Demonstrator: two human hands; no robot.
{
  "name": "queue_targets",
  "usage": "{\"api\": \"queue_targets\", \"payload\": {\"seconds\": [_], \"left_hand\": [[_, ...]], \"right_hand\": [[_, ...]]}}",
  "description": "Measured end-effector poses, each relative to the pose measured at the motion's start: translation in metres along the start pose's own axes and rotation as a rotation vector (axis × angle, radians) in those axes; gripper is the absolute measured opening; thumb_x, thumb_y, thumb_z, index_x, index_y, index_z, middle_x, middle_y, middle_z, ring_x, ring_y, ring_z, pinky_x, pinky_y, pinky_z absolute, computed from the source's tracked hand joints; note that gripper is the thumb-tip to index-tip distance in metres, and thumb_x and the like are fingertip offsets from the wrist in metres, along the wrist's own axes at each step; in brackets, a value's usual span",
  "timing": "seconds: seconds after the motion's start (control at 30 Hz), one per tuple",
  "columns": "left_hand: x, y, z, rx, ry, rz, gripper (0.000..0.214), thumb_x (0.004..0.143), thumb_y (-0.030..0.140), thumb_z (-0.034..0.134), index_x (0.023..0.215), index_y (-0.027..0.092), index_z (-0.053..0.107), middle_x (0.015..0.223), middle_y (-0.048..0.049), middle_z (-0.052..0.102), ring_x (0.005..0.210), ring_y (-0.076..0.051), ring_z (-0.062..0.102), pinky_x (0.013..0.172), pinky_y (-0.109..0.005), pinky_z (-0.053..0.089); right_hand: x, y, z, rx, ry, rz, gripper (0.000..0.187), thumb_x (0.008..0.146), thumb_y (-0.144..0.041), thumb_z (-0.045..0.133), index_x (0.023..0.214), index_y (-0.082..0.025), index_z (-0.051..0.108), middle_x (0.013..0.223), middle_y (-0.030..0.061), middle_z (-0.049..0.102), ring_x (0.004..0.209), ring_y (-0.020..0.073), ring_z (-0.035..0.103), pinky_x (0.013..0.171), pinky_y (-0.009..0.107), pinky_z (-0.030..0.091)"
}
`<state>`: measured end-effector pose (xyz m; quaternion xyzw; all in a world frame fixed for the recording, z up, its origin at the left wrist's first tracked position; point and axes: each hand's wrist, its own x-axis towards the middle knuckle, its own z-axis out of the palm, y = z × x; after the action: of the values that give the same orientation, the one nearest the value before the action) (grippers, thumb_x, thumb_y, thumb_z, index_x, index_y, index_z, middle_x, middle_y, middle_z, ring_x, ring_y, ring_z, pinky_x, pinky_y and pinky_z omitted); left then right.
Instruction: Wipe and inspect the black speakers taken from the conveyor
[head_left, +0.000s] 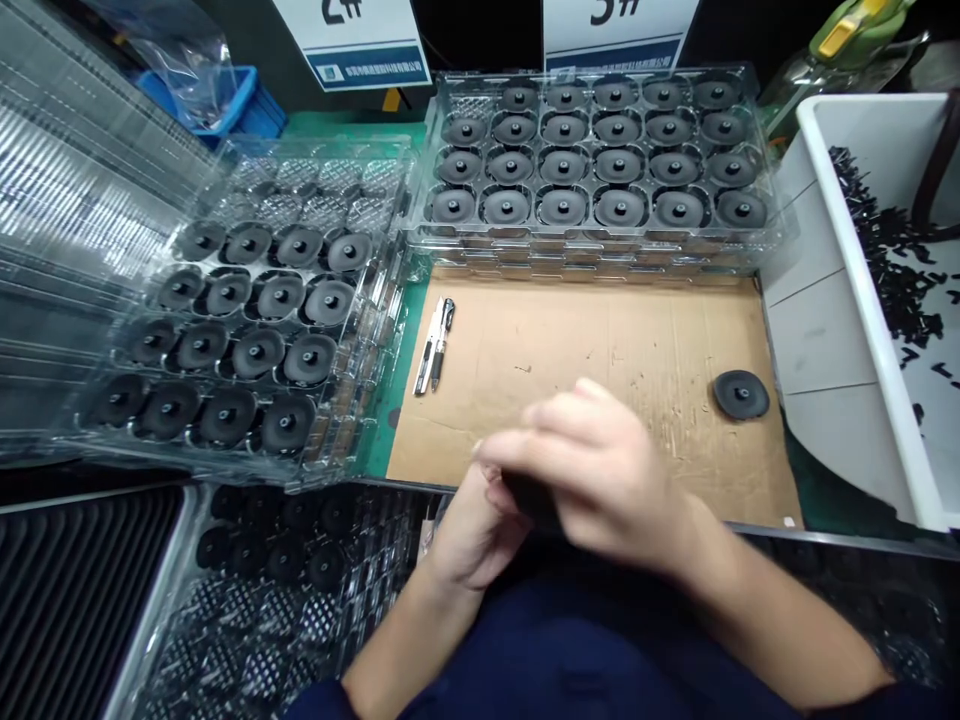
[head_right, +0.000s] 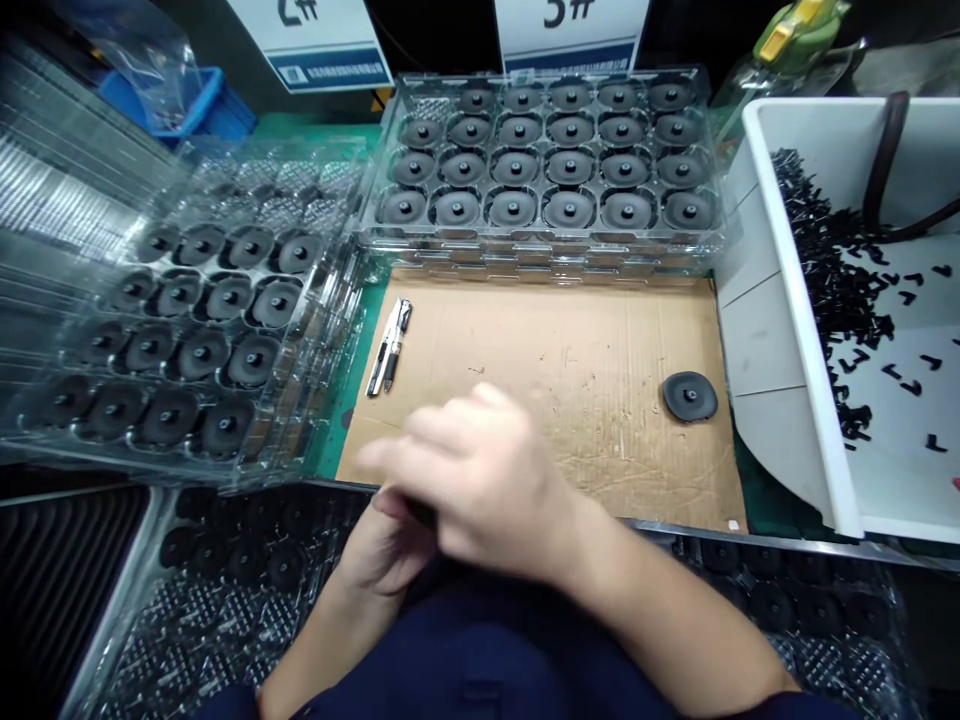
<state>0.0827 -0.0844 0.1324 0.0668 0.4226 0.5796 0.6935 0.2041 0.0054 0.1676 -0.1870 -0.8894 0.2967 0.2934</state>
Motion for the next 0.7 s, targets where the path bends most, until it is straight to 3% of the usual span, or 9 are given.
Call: {"api": "queue_targets", "payload": {"seconds": [0.17, 0.3, 0.4, 0.5, 0.6, 0.7], "left_hand": [[-0.001, 0.006, -0.007, -0.133, -0.1, -0.001, 0.06, 0.058, 0.041, 0.08, 0.114, 0.028, 0.061, 0.123, -0.005, 0.061, 0.102, -0.026, 0.063, 0.091, -0.035, 0.049], [-0.002, 0.007, -0.013, -0.213, -0.164, -0.008, 0.06, 0.063, 0.046, 0.073, 0.118, 0.027, 0.058, 0.127, -0.0081, 0.058, 0.108, -0.028, 0.06, 0.097, -0.039, 0.045], [-0.002, 0.007, -0.014, -0.234, -0.172, -0.015, 0.06, 0.065, 0.047, 0.071, 0.119, 0.026, 0.057, 0.127, -0.0077, 0.058, 0.112, -0.028, 0.057, 0.1, -0.039, 0.042], [-0.001, 0.007, -0.013, -0.236, -0.184, -0.02, 0.06, 0.065, 0.047, 0.071, 0.119, 0.026, 0.057, 0.127, -0.007, 0.058, 0.112, -0.028, 0.057, 0.097, -0.037, 0.045], [0.0, 0.006, -0.011, -0.202, -0.169, 0.001, 0.059, 0.064, 0.045, 0.072, 0.118, 0.026, 0.058, 0.126, -0.0057, 0.058, 0.108, -0.027, 0.059, 0.093, -0.036, 0.048], [0.001, 0.002, -0.008, -0.15, -0.083, 0.089, 0.06, 0.064, 0.042, 0.075, 0.119, 0.027, 0.057, 0.123, -0.0042, 0.059, 0.107, -0.024, 0.059, 0.092, -0.032, 0.049]], "right_hand": [[-0.03, 0.046, -0.002, 0.18, 0.116, 0.505, 0.022, 0.089, -0.019, 0.046, 0.1, -0.024, 0.064, 0.093, 0.0008, 0.064, 0.079, 0.0132, 0.057, 0.07, 0.027, 0.042], [-0.073, 0.061, 0.023, 0.196, 0.071, 0.753, 0.023, 0.089, -0.03, 0.049, 0.103, -0.023, 0.065, 0.102, 0.0036, 0.065, 0.08, 0.0167, 0.059, 0.071, 0.03, 0.046], [-0.096, 0.061, 0.044, 0.221, -0.015, 0.767, 0.023, 0.088, -0.03, 0.05, 0.101, -0.022, 0.067, 0.097, 0.0042, 0.068, 0.08, 0.0178, 0.061, 0.07, 0.03, 0.048], [-0.094, 0.056, 0.044, 0.216, -0.007, 0.781, 0.023, 0.088, -0.029, 0.05, 0.103, -0.022, 0.066, 0.098, 0.0038, 0.067, 0.079, 0.0169, 0.061, 0.069, 0.029, 0.047], [-0.068, 0.036, 0.026, 0.141, 0.145, 0.772, 0.025, 0.09, -0.029, 0.048, 0.111, -0.024, 0.061, 0.105, 0.0031, 0.064, 0.076, 0.0145, 0.057, 0.066, 0.028, 0.045], [-0.037, 0.001, 0.009, 0.043, 0.297, 0.538, 0.029, 0.09, -0.022, 0.05, 0.119, -0.024, 0.055, 0.109, 0.0026, 0.061, 0.084, 0.0145, 0.056, 0.072, 0.028, 0.045]]}}
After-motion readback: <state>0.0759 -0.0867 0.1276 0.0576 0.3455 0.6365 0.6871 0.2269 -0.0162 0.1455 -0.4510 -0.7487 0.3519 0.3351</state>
